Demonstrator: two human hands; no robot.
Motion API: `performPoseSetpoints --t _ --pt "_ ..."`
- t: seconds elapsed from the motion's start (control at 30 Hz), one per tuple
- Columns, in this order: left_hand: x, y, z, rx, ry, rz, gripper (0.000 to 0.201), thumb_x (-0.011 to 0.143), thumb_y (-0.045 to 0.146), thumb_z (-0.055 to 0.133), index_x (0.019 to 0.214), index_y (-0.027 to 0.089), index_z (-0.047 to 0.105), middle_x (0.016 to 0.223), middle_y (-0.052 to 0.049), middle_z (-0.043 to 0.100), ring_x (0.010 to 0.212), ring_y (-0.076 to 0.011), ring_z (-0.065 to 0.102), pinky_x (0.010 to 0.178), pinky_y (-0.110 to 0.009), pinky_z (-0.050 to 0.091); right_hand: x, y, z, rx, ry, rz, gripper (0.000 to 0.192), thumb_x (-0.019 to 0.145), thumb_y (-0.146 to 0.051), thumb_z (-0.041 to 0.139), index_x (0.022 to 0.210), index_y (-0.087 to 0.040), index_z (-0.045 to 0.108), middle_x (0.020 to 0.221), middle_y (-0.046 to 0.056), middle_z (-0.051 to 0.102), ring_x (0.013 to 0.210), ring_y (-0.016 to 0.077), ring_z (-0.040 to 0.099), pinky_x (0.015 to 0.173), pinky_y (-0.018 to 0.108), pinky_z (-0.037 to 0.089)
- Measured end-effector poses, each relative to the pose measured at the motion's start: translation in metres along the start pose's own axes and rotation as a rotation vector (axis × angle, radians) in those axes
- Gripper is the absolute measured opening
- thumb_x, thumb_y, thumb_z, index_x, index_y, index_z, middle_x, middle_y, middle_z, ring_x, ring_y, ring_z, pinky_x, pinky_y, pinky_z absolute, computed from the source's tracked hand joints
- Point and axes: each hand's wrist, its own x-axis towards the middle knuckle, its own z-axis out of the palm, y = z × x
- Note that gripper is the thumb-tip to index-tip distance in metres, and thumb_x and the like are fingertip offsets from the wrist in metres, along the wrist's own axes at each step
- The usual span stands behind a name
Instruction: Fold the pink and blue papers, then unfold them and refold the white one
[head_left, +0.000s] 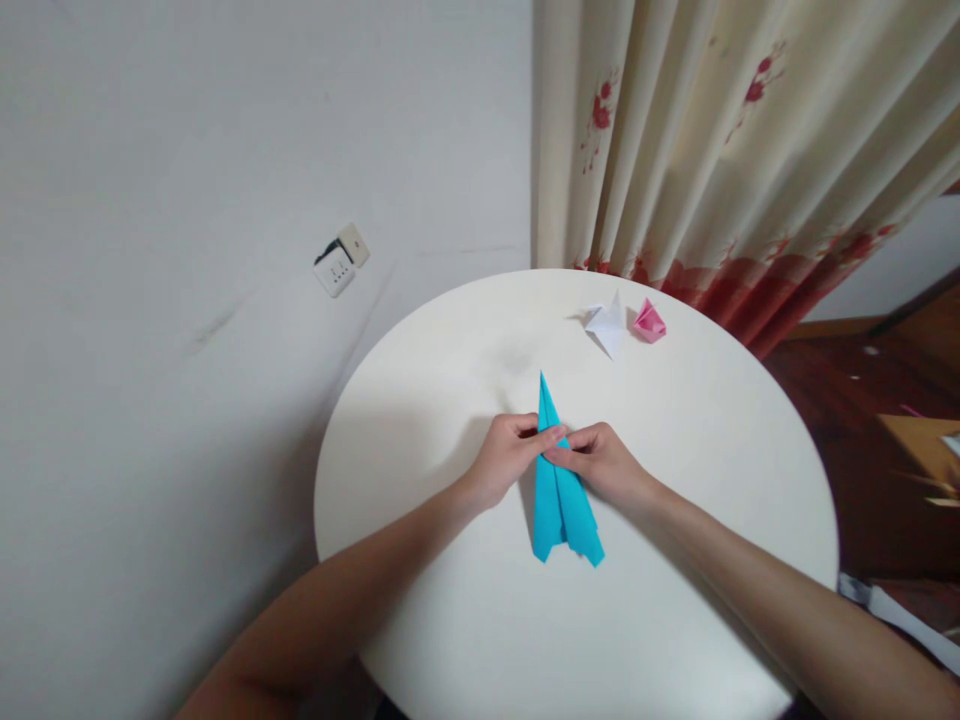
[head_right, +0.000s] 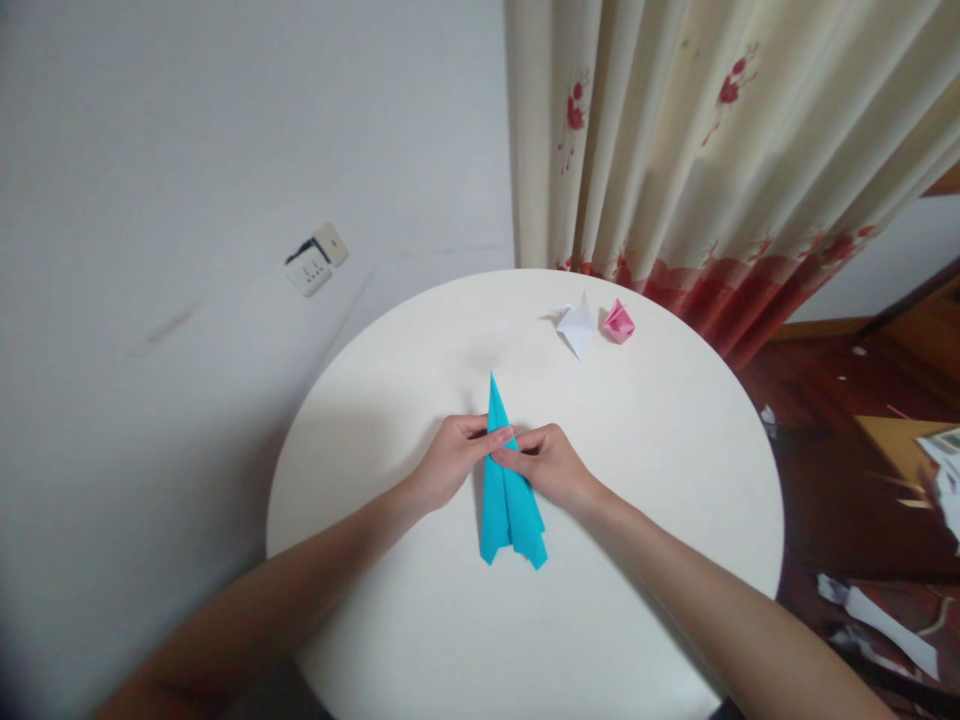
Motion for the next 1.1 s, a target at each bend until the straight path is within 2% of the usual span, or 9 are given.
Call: performPoseSetpoints --t 0.23,0.3,0.47,0.6,0.7,0.8,0.87,1.0,1.1 --pt "0.005 0.001 -0.010 -0.007 0.116 0.046 0.033 0.071 0.044 0.079 0.071 0.012 0.072 0.069 -0.003 0.066 0.064 -0.0129 0.053 0.061 -0.026 0.041 -0.003 -0.001 0.001 -0.001 -0.064 0.102 0.041 0.071 -0.055 0.077 0.065 -0.014 0.073 0.057 0.002 0.065 0.047 0.0113 0.049 0.048 0.026 0.037" --pt "0.010 0.003 -0.018 -0.050 0.179 0.057 0.033 0.070 0.044 0.080 0.071 0.013 0.072 0.067 -0.002 0.064 0.062 -0.0120 0.052 0.061 -0.026 0.041 -0.004 -0.003 0.002 -0.043 -0.111 0.134 0.040 0.070 -0.054 0.078 0.066 -0.015 0.075 0.058 0.003 0.067 0.048 0.0121 0.051 0.049 0.027 0.038" --pt "0.027 0.017 -0.047 -0.195 0.365 0.121 0.031 0.063 0.039 0.085 0.074 0.013 0.075 0.070 -0.002 0.065 0.065 -0.0125 0.055 0.062 -0.025 0.042 -0.006 -0.011 0.003 -0.154 -0.235 0.065 0.031 0.076 -0.046 0.075 0.068 -0.016 0.077 0.065 0.005 0.072 0.058 0.0128 0.059 0.055 0.026 0.038" --pt "0.037 0.027 -0.065 -0.295 0.450 0.187 0.032 0.059 0.037 0.087 0.073 0.012 0.074 0.074 -0.004 0.066 0.070 -0.0127 0.057 0.066 -0.025 0.044 -0.009 -0.023 -0.014 -0.258 -0.387 0.141 0.029 0.076 -0.045 0.075 0.076 -0.016 0.078 0.069 0.006 0.073 0.064 0.0155 0.064 0.055 0.025 0.038" --pt "0.036 0.025 -0.062 -0.289 0.402 0.142 0.032 0.059 0.037 0.088 0.073 0.012 0.074 0.074 -0.004 0.066 0.069 -0.0127 0.057 0.067 -0.026 0.045 -0.007 -0.034 -0.034 -0.301 -0.354 0.156 0.038 0.079 -0.053 0.071 0.080 -0.016 0.078 0.075 0.009 0.074 0.070 0.0174 0.065 0.057 0.026 0.040" --pt "0.027 0.016 -0.045 -0.231 0.246 0.045 0.029 0.065 0.037 0.085 0.074 0.012 0.074 0.072 -0.004 0.067 0.067 -0.0130 0.057 0.066 -0.027 0.046 -0.003 -0.039 -0.039 -0.218 -0.037 0.048 0.046 0.083 -0.060 0.063 0.088 -0.016 0.078 0.085 0.010 0.074 0.076 0.0179 0.064 0.063 0.029 0.044" --pt "0.018 0.010 -0.031 -0.187 0.148 -0.001 0.028 0.068 0.038 0.083 0.073 0.012 0.073 0.070 -0.004 0.066 0.065 -0.0129 0.056 0.065 -0.026 0.045 -0.002 -0.038 -0.030 -0.135 0.067 -0.043 0.044 0.080 -0.057 0.068 0.095 -0.017 0.077 0.090 0.009 0.074 0.079 0.0181 0.063 0.067 0.030 0.046" --pt "0.005 0.000 -0.013 -0.125 0.041 -0.026 0.027 0.072 0.037 0.081 0.074 0.011 0.073 0.072 -0.005 0.068 0.066 -0.0135 0.057 0.064 -0.026 0.045 0.000 -0.025 -0.006 0.027 -0.043 -0.080 0.034 0.075 -0.049 0.076 0.079 -0.015 0.074 0.074 0.003 0.069 0.066 0.0139 0.057 0.065 0.029 0.043" --pt "0.004 -0.002 -0.010 -0.099 0.025 0.011 0.028 0.076 0.039 0.077 0.079 0.011 0.073 0.075 -0.005 0.068 0.069 -0.0139 0.058 0.065 -0.026 0.046 0.001 -0.018 0.001 0.099 0.014 -0.076 0.033 0.069 -0.046 0.081 0.070 -0.015 0.072 0.064 0.000 0.065 0.058 0.0115 0.051 0.061 0.028 0.040"
